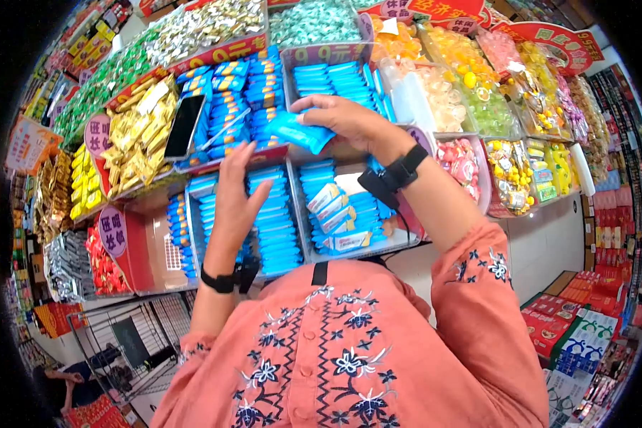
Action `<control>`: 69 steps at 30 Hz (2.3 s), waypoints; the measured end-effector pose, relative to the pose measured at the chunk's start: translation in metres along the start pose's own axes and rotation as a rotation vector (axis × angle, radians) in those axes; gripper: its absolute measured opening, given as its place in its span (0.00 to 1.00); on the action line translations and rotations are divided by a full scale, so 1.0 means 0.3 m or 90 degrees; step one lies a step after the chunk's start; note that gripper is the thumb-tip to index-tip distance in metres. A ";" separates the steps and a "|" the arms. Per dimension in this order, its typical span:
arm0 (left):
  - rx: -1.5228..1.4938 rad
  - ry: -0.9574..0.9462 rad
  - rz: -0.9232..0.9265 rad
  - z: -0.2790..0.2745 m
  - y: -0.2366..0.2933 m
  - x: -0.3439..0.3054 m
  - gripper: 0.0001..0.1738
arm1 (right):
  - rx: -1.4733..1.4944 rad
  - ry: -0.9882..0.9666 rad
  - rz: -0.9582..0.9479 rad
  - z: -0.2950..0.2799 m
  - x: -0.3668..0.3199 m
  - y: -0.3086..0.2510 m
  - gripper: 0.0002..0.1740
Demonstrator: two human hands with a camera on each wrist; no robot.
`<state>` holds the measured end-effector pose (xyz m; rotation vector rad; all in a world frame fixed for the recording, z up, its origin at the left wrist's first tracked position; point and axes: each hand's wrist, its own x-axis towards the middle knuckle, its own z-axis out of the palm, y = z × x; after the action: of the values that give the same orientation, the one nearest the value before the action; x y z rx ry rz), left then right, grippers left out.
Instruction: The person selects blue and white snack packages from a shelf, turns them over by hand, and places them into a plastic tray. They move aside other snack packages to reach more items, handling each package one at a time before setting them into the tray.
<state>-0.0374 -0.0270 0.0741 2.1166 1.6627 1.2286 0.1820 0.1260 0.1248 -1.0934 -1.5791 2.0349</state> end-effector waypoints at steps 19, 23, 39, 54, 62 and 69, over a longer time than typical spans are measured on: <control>-0.740 -0.134 -0.400 -0.041 -0.020 -0.090 0.16 | 0.171 -0.001 -0.064 0.306 -0.052 0.168 0.18; -0.736 -0.111 -0.397 -0.044 -0.029 -0.104 0.17 | 0.141 -0.004 -0.059 0.313 -0.025 0.172 0.19; -0.639 -0.067 -0.432 -0.131 -0.134 -0.101 0.18 | 0.190 0.036 -0.104 0.329 -0.013 0.182 0.18; -0.657 0.010 -0.448 -0.130 -0.164 -0.129 0.17 | 0.186 0.015 -0.073 0.352 0.005 0.207 0.19; -0.665 0.013 -0.453 -0.132 -0.169 -0.132 0.17 | 0.194 0.015 -0.072 0.362 0.008 0.214 0.18; -0.655 -0.007 -0.455 -0.131 -0.176 -0.137 0.17 | 0.196 0.009 -0.061 0.360 0.011 0.222 0.17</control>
<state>-0.1040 -0.0570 0.0479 0.8204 1.1604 1.3452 0.1120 0.0350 0.0709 -0.8981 -1.2328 2.1106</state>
